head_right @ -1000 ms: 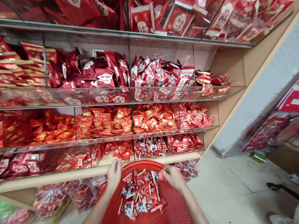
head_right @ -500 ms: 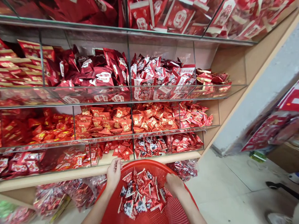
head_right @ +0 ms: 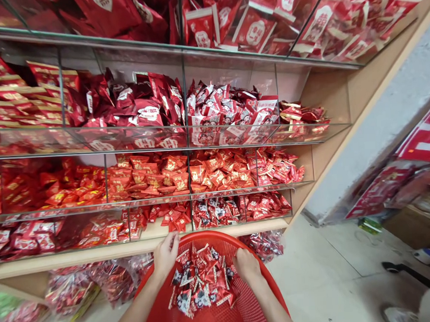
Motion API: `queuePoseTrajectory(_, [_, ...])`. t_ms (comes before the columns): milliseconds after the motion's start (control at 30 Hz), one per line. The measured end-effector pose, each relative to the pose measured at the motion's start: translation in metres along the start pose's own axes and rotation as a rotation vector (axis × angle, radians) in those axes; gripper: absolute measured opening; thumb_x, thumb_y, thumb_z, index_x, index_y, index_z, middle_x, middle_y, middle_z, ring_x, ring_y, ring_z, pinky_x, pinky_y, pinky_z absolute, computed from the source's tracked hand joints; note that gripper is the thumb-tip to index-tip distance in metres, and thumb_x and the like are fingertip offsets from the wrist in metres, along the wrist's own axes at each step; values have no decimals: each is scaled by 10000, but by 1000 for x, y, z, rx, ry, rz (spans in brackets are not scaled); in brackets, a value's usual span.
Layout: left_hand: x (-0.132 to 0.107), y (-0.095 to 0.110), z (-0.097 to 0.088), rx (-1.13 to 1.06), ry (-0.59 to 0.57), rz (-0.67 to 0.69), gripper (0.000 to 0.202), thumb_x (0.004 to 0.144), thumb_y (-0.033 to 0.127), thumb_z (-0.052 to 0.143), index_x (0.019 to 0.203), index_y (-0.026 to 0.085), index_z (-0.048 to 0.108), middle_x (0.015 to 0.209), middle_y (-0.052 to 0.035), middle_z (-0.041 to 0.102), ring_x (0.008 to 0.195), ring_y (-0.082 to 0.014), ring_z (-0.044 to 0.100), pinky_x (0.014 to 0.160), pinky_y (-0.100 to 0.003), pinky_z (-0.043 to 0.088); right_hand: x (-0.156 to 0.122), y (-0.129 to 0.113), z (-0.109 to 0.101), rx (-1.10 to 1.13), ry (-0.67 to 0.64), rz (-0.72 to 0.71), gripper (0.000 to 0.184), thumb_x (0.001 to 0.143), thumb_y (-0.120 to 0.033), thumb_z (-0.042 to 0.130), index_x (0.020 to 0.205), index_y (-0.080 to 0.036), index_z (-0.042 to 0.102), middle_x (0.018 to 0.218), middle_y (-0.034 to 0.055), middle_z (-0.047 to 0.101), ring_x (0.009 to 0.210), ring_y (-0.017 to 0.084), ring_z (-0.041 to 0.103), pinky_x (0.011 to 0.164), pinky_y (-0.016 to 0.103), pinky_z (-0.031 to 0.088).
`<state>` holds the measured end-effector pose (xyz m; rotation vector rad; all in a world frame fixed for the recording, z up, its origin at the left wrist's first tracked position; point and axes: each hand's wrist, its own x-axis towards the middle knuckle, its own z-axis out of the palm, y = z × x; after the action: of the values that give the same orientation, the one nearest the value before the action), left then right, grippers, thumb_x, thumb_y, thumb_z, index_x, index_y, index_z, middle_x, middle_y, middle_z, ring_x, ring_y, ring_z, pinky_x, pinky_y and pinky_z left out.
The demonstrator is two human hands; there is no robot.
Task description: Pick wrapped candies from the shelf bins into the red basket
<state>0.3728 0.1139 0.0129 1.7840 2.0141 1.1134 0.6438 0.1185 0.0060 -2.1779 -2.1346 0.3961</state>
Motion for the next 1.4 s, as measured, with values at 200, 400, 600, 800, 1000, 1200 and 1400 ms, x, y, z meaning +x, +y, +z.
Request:
queuePoseTrajectory(200, [-3,2,2,69,-27,113,265,865,293,316,912,226,569,903,-34,658,828,-165,609,725,-256,425,2,-6,-22,72,136,-15,264,857,-306,344,836,-199,585,751,82,653,720,185,622,551,241,318])
queuePoseTrajectory(400, [-7,-3,10,160,-59,151,268,857,254,316,931,204,568,917,-45,637,818,-171,597,747,-283,440,17,-11,-36,228,297,-117,262,858,-292,352,1045,-193,505,835,59,632,735,165,596,587,236,333])
queuePoseTrajectory(600, [-14,-11,14,163,-87,160,271,842,201,319,951,207,567,986,-43,604,872,-169,569,812,-299,419,41,-27,-47,142,344,-95,306,845,-303,405,1123,-196,477,1110,102,519,867,183,577,621,248,364])
queuePoseTrajectory(800, [-25,-17,16,188,-66,84,281,836,199,328,1021,209,539,1042,-45,584,917,-178,544,834,-311,407,58,-24,-41,169,321,-155,301,856,-275,386,1101,-189,538,1122,90,516,886,169,575,709,249,391])
queuePoseTrajectory(1000, [-23,-13,16,350,-85,87,362,843,233,348,1171,181,492,1067,-77,594,1005,-212,508,878,-347,373,62,-12,-28,382,419,-237,385,883,-347,321,1002,-157,634,1018,87,585,852,172,574,795,275,409])
queuePoseTrajectory(1200, [-17,-12,16,602,-141,92,354,881,338,304,1110,190,530,982,-89,568,826,-205,579,694,-309,443,58,-9,-32,638,499,-245,458,856,-468,353,933,-148,671,981,120,611,852,192,570,798,312,434])
queuePoseTrajectory(1400, [-9,-15,9,676,-237,179,371,904,342,242,1079,190,532,913,-79,578,773,-205,612,620,-279,457,34,-6,-45,876,478,-105,496,801,-541,414,925,-129,660,872,100,642,574,151,549,577,269,442])
